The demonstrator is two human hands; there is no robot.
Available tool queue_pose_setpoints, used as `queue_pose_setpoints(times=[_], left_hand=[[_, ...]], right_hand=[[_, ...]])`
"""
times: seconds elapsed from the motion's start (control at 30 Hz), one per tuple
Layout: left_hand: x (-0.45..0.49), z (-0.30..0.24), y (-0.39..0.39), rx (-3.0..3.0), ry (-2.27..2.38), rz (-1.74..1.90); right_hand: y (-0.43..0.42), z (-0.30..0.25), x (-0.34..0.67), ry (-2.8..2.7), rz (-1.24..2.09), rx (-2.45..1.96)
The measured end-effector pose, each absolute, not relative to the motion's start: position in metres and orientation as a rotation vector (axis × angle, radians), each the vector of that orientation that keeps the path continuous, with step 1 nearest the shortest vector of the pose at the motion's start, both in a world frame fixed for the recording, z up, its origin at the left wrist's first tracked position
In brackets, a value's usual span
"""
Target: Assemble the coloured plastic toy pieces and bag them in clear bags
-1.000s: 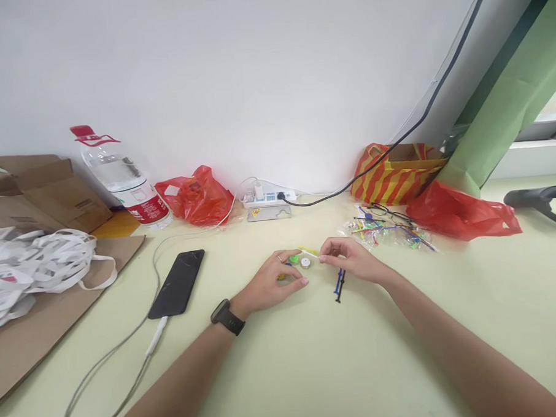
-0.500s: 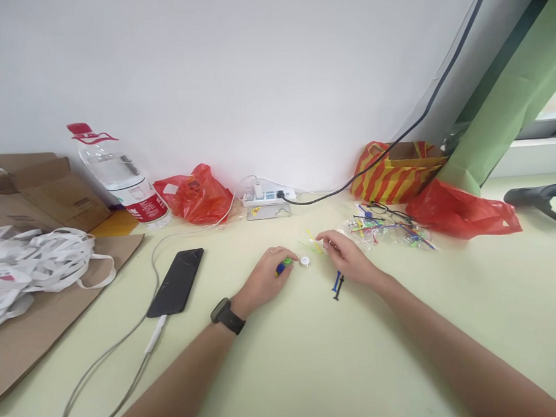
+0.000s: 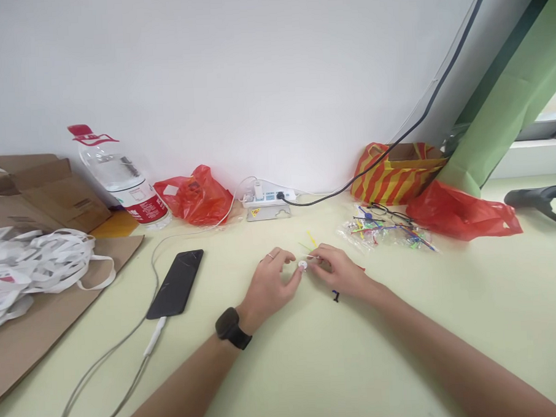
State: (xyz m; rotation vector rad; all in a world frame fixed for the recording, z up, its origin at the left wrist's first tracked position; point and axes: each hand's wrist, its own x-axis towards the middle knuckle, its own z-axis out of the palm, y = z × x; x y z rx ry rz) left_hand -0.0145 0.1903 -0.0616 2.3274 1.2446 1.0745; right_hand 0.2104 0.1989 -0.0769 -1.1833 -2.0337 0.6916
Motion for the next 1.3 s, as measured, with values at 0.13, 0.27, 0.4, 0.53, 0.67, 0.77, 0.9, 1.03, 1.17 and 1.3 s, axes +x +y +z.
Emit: queue_pose_setpoints(times=[0.13,0.27,0.4,0.53,0.67,0.77,0.9,1.03,1.17,1.3], left_hand=[[-0.005,-0.070,0.178,2.308,1.150,0.907],[-0.005,-0.075,0.180,2.268,1.095,0.840],[-0.006,-0.074,0.184,2.240,1.055,0.827],[-0.009,-0.073,0.188,2.251,1.064,0.829],[-0.013,-0.073,0.194,2.256,1.141,0.873],[-0.012,-0.072,0.196,2.120,1.092,0.911],[-0.007,-0.070,0.196,1.759,0.942,0.942],[-0.007,-0.070,0.200,1.541,0.914,0.946],[-0.010,-0.067,0.205,1.508,0.886,0.951],[-0.010,-0.063,0.204,1.518,0.840,0.983]], right_hand=[[0.206,-0.080,0.210,-1.823,0.730,-1.156],[0.201,-0.075,0.200,-1.558,0.916,-1.174],[0.183,-0.075,0.180,-1.248,1.224,-1.113],[0.170,-0.086,0.163,-1.141,1.254,-1.072],[0.174,-0.091,0.162,-1.174,1.164,-1.095],[0.184,-0.087,0.171,-1.279,1.032,-1.120],[0.189,-0.082,0.179,-1.376,0.886,-1.170],[0.178,-0.080,0.172,-1.446,0.878,-1.123],[0.168,-0.079,0.163,-1.526,0.913,-1.002],[0.170,-0.078,0.165,-1.553,0.860,-1.004]])
